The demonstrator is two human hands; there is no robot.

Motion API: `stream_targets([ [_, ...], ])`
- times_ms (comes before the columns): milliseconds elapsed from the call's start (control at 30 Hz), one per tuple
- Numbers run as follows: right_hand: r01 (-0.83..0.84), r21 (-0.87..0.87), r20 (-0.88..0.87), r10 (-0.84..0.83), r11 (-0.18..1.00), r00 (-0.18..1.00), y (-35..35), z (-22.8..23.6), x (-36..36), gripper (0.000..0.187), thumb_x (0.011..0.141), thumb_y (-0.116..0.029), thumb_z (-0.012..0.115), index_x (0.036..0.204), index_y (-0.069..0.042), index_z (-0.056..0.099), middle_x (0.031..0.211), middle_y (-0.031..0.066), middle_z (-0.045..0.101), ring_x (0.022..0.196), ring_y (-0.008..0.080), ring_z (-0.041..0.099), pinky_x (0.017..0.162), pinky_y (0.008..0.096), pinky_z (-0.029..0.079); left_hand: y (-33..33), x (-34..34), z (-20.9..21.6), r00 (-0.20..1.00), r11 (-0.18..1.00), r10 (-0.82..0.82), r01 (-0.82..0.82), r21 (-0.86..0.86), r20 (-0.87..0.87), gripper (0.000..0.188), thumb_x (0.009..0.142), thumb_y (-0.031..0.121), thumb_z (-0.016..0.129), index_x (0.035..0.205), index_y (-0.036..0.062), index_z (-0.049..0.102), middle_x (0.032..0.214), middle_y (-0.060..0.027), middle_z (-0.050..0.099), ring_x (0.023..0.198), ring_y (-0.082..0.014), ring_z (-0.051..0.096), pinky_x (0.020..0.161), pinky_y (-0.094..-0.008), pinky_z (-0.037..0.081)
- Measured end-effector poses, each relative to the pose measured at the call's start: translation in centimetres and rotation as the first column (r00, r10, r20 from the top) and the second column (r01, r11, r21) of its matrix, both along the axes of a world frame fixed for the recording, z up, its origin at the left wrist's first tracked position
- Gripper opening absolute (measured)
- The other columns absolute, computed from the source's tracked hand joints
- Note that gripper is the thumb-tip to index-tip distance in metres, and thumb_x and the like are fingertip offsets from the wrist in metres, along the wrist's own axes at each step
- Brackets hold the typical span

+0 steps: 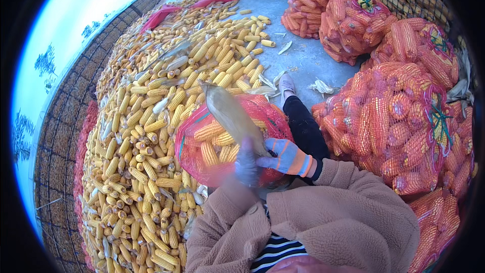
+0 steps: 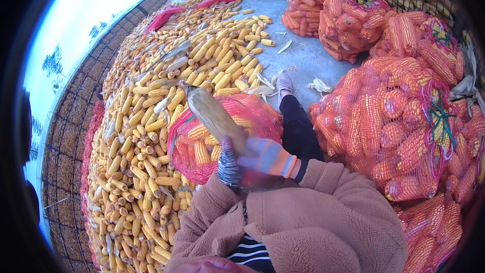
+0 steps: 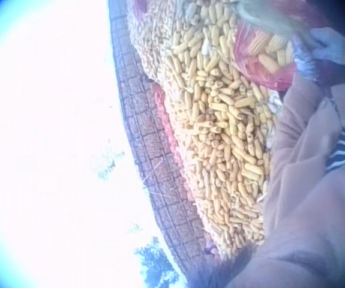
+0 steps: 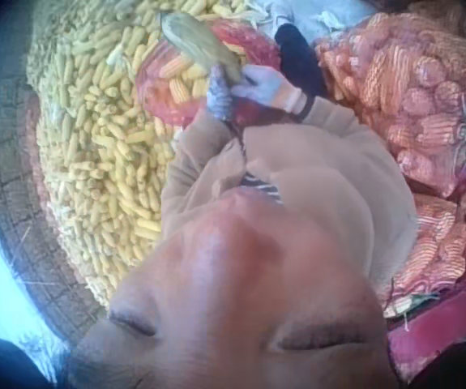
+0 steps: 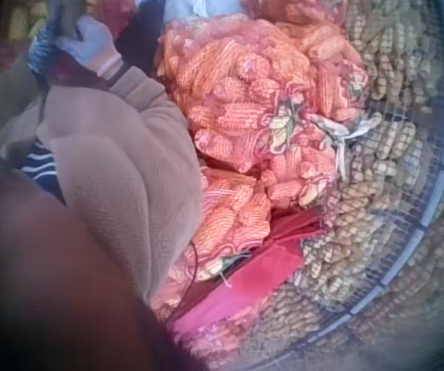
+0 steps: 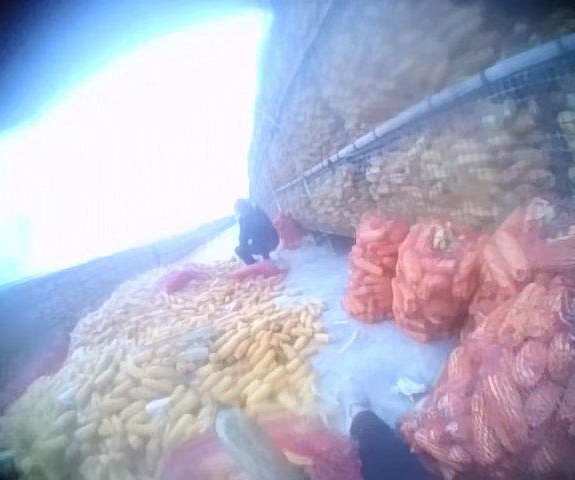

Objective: The person sits on the ground and repeatedly picks up dried corn cobs from a large pile, placing them into a red mesh bag. They continue filling the bag with corn cobs throughout the clip.

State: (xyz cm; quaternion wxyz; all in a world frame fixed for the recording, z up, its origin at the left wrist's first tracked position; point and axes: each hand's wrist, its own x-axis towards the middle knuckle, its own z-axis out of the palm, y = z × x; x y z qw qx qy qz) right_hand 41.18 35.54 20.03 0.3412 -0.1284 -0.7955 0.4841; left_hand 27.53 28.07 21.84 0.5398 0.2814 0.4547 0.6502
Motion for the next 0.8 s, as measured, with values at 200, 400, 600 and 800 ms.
stream_targets([
  [200,-0.003,-0.018,-0.211,-0.001,1.000,0.977,2.3,-3.5,1.3,0.023,0.086,-0.024,0.067,0.084,-0.001,0.064,0.074,0.0160,0.060,0.066,0.0318,0.060,0.060,0.0373,0.047,2.4,0.5,-1.9,0.984,0.983,-0.172,0.169,-0.076,-0.041,0.092,0.076,0.067,0.064,0.138,0.0041,0.036,0.126,-0.0154,0.051,0.113,-0.0288,0.053,0.100,-0.0411,0.042],
  [400,-0.048,-0.300,-0.150,0.003,0.953,0.989,2.5,-2.8,2.4,0.033,0.089,-0.026,0.064,0.069,0.000,0.062,0.061,0.0149,0.057,0.056,0.0255,0.057,0.056,0.0364,0.044,3.0,1.7,-1.1,0.984,0.983,-0.154,0.161,-0.085,0.092,0.090,0.081,0.068,0.056,0.140,0.0035,0.034,0.125,-0.0159,0.052,0.110,-0.0289,0.055,0.095,-0.0399,0.046],
  [600,-0.158,-0.370,-0.212,0.082,0.916,0.974,1.0,-2.3,2.4,0.032,0.090,-0.023,0.064,0.069,0.001,0.062,0.062,0.0160,0.057,0.053,0.0211,0.054,0.055,0.0355,0.042,2.5,1.8,0.7,0.984,0.970,-0.131,0.152,-0.188,0.119,0.085,0.086,0.069,0.046,0.139,0.0047,0.037,0.121,-0.0144,0.056,0.105,-0.0275,0.058,0.088,-0.0380,0.050],
  [800,-0.186,-0.198,-0.222,0.141,0.963,0.965,0.3,-2.9,1.4,0.028,0.088,-0.021,0.065,0.068,-0.002,0.061,0.060,0.0129,0.054,0.054,0.0253,0.053,0.053,0.0355,0.041,0.9,1.5,3.4,0.976,0.970,-0.165,0.186,-0.156,0.143,0.079,0.087,0.064,0.051,0.137,0.0037,0.040,0.121,-0.0145,0.058,0.105,-0.0263,0.059,0.089,-0.0372,0.049],
])
